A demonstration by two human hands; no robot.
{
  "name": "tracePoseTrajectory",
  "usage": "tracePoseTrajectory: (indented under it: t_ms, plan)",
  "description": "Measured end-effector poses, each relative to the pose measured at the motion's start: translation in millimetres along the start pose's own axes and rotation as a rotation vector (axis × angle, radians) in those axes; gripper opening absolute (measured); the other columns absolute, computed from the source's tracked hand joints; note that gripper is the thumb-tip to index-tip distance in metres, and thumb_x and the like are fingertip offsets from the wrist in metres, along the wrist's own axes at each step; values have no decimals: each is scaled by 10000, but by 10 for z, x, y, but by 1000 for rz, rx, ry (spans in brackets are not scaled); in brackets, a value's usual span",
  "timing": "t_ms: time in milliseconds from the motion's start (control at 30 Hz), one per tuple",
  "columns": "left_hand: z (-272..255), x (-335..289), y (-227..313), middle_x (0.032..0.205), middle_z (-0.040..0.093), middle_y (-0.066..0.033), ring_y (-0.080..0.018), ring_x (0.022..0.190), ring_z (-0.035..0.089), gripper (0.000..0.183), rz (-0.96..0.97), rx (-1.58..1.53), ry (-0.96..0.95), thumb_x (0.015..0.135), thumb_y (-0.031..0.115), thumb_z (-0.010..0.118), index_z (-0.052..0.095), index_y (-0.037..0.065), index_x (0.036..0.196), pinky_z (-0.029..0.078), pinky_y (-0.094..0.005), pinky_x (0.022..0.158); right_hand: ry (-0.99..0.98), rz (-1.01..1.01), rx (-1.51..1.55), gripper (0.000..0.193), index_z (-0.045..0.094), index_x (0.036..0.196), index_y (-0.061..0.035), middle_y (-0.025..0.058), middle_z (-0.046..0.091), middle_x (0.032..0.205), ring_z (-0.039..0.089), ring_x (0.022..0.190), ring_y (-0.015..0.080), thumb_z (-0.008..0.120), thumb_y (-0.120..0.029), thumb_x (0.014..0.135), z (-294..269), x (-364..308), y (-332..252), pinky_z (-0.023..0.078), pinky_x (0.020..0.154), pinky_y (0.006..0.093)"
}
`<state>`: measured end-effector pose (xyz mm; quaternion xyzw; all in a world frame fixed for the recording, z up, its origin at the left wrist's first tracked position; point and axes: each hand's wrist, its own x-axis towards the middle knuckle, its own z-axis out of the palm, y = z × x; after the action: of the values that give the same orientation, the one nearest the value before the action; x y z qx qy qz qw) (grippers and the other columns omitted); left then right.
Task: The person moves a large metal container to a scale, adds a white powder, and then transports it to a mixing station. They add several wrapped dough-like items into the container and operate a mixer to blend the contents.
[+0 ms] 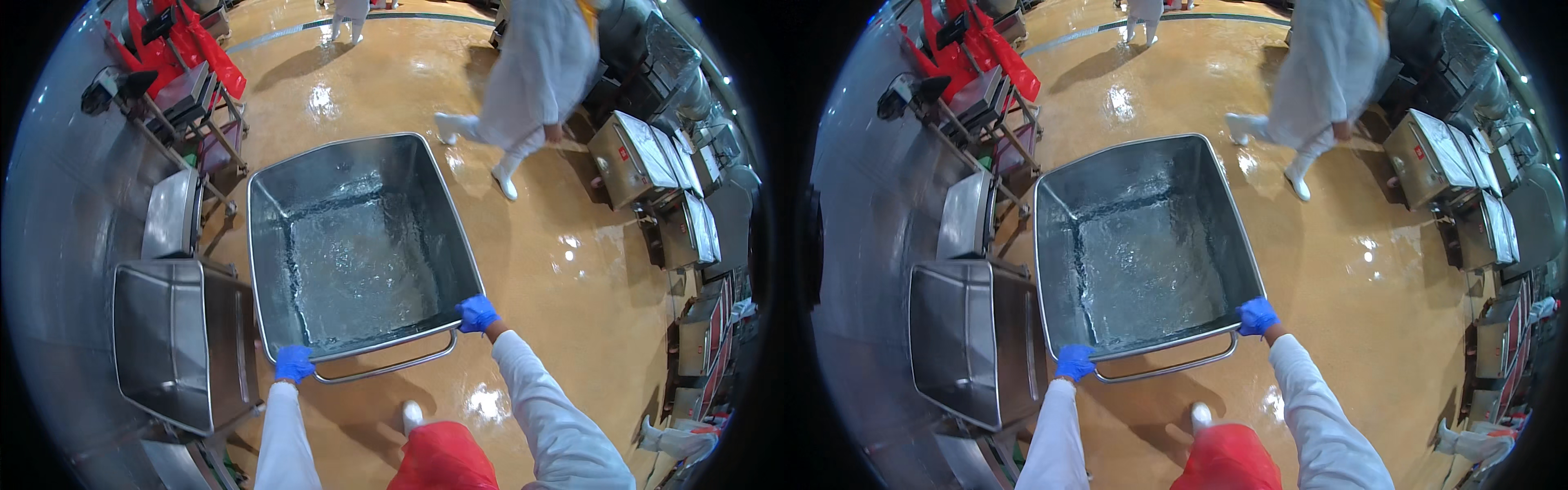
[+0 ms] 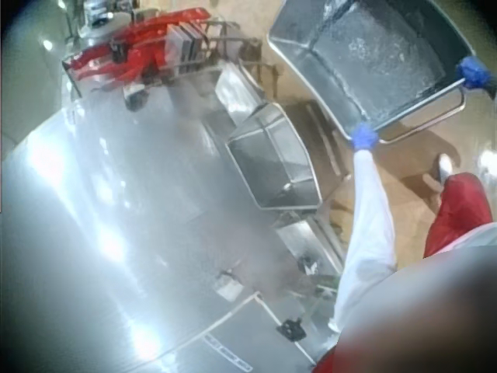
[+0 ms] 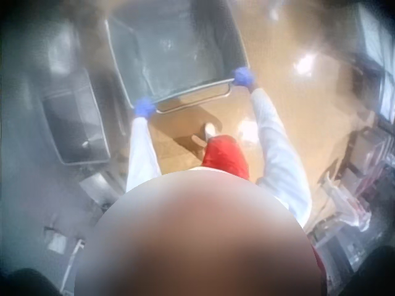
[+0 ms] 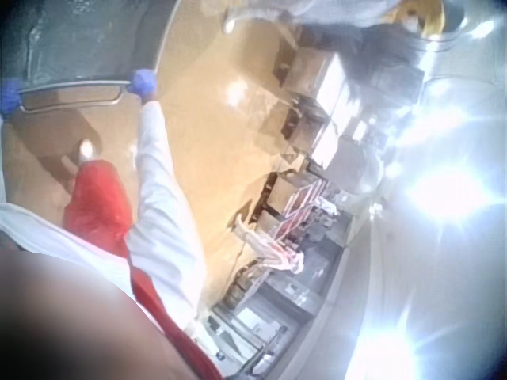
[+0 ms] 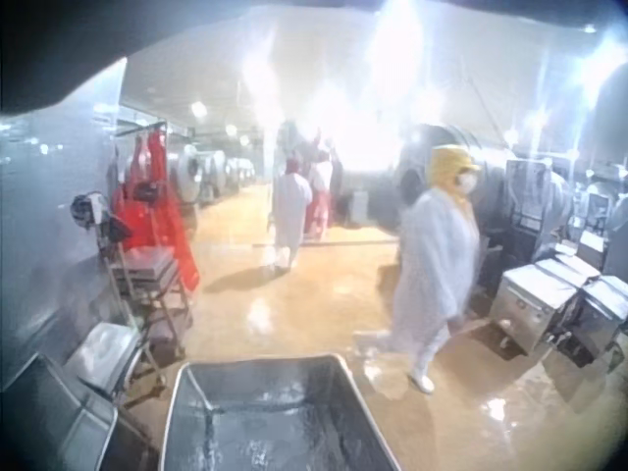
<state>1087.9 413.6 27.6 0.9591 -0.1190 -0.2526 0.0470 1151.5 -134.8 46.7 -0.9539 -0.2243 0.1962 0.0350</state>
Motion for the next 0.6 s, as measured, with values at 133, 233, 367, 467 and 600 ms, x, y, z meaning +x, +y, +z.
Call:
tracePoseTrajectory:
  t_ms: [133, 233, 367, 467, 600]
  plan:
    - [-565, 1073, -231, 945, 696, -129, -330, 871, 656, 509, 42, -37, 310, 633, 377, 708, 686, 138, 1082, 489, -469, 782, 16, -39, -83, 269, 700, 748, -141, 135, 678, 729, 661, 712, 356, 702, -364, 598, -514, 1386, 673, 526, 643, 446]
    - [-1030, 1907, -572, 937, 688, -124, -335, 838, 650, 623, 114, -173, 336, 630, 478, 734, 653, 121, 1135, 485, -472, 767, -215, 29, -155, 232, 701, 733, -158, 132, 671, 711, 660, 732, 349, 686, -351, 604, -1004, 2510, 1105, 521, 670, 440]
    - [-1985, 3209, -1118, 877, 680, -134, -330, 805, 649, 700, 161, -178, 335, 674, 617, 710, 640, 118, 1161, 492, -456, 745, -100, -21, -152, 207, 702, 722, -175, 128, 677, 726, 660, 703, 359, 661, -348, 616, -1718, 4008, 1612, 538, 665, 450]
    - [-2700, 4216, -1571, 889, 688, -135, -331, 789, 652, 606, 137, -197, 397, 714, 599, 692, 678, 119, 1085, 502, -444, 722, -136, 7, -175, 225, 709, 736, -182, 127, 678, 726, 664, 706, 357, 653, -381, 645, -2243, 5146, 1888, 541, 663, 453]
    - [-3599, 5696, -2233, 866, 708, -129, -323, 796, 668, 460, -37, -355, 346, 784, 557, 655, 726, 116, 896, 508, -445, 710, -150, -36, -174, 247, 712, 754, -172, 130, 680, 736, 664, 721, 361, 649, -394, 669, -2937, 6795, 2349, 536, 656, 459]
